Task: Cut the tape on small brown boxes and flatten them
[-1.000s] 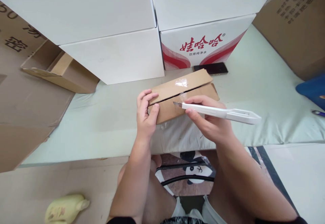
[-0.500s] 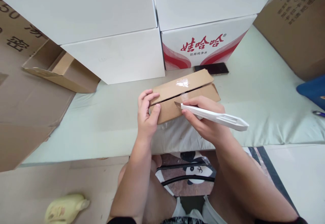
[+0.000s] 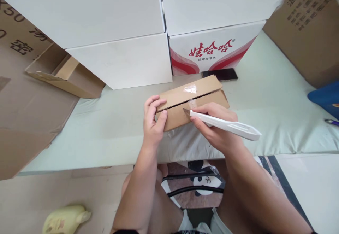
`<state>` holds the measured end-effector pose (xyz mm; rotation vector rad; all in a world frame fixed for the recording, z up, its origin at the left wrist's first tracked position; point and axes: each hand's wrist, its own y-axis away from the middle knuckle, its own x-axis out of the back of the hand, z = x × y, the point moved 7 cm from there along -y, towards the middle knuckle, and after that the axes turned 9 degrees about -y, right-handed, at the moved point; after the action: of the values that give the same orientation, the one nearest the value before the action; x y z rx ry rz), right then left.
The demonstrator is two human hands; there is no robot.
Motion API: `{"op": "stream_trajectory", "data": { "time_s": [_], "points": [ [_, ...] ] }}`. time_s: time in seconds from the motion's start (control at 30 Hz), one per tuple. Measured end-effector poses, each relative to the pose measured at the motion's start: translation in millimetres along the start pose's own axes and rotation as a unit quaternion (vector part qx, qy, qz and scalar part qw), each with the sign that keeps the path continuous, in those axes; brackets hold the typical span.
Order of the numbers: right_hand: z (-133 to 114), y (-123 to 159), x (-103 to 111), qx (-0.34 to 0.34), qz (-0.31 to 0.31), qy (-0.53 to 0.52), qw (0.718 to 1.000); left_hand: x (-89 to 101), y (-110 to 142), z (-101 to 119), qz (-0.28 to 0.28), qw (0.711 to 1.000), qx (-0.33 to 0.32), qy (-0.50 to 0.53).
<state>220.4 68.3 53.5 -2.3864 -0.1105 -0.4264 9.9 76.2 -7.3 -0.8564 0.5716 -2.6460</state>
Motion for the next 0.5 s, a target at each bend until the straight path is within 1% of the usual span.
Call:
{"op": "stream_trajectory", "data": {
  "time_s": [0.27,0.5],
  "points": [
    [2.4,1.7,4.5,-0.016,0.016,0.014,1.0,-0.6,0.1,-1.1,0.002,1.0,0.003,0.003],
    [4.7,2.4,7.5,-0.027,0.033,0.055,0.998,0.4,0.3,-1.3,0.012,1.0,-0.007,0.016]
  ]
}}
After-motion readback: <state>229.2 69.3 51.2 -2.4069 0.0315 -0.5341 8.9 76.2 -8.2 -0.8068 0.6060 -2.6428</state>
